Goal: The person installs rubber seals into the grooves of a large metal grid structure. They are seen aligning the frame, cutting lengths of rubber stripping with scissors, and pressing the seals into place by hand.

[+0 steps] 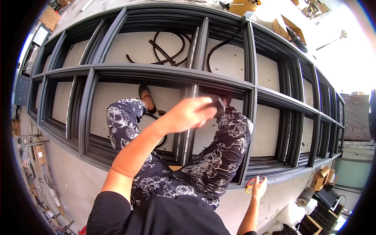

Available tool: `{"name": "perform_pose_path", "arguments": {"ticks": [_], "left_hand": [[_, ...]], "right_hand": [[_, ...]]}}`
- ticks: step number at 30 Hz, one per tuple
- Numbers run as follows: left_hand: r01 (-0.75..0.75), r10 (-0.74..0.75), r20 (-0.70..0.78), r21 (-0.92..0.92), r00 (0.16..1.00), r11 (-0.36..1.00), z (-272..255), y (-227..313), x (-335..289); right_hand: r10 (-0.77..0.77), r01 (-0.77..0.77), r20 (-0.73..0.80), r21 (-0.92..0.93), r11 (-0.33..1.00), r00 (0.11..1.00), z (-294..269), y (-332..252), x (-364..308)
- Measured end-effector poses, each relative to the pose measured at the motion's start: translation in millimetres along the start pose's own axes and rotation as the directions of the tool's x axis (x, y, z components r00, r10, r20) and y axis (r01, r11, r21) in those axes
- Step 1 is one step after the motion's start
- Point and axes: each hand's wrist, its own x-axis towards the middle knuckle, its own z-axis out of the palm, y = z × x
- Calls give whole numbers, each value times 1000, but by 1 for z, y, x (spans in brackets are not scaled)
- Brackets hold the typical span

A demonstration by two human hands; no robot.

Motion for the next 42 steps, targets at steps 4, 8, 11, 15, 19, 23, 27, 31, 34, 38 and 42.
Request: {"name": "perform_pose_path", "arguments": {"ticks": [4, 8, 11, 15, 19, 23, 27, 31, 34, 38, 42], "left_hand": [[131, -165, 155, 210, 974, 969, 7, -22, -4], [189, -232, 198, 210, 952, 959, 15, -23, -13], [245, -285, 220, 190, 933, 951, 14, -21, -17], [342, -356, 285, 99, 890, 934, 11, -25, -23], [339, -336, 359, 57, 871, 939, 8, -27, -29], [243, -299, 391, 187, 871, 952, 0, -28, -32], [210, -315, 393, 287, 864, 935, -2, -7, -34], [173, -305, 397, 333, 866, 927, -5, -9, -38], [174, -322, 413, 357, 852, 918, -7, -8, -37], [196, -363, 411, 394, 836, 898, -13, 4, -44], [139, -326, 404, 427, 855, 893, -19, 1, -54]], "right_hand": [[102, -104, 87, 14, 995, 991, 54, 72, 6], [228, -248, 139, 142, 958, 964, 71, 62, 8], [349, -354, 71, 283, 891, 935, 66, 51, 2], [587, -609, 220, 484, 628, 779, 95, 104, 23], [619, -572, 153, 593, 566, 771, 106, 115, 29], [450, -384, -51, 442, 811, 892, 82, 97, 22], [99, -25, -98, 575, 817, 990, 49, 79, 25], [-270, -402, 528, 820, 408, 805, -87, -104, -16], [-572, -192, 583, 777, 599, 577, -122, -157, -31], [-757, 416, 600, 638, 648, 260, -151, -209, -24], [-774, 621, 612, 548, 560, 158, -161, -244, -27]]}}
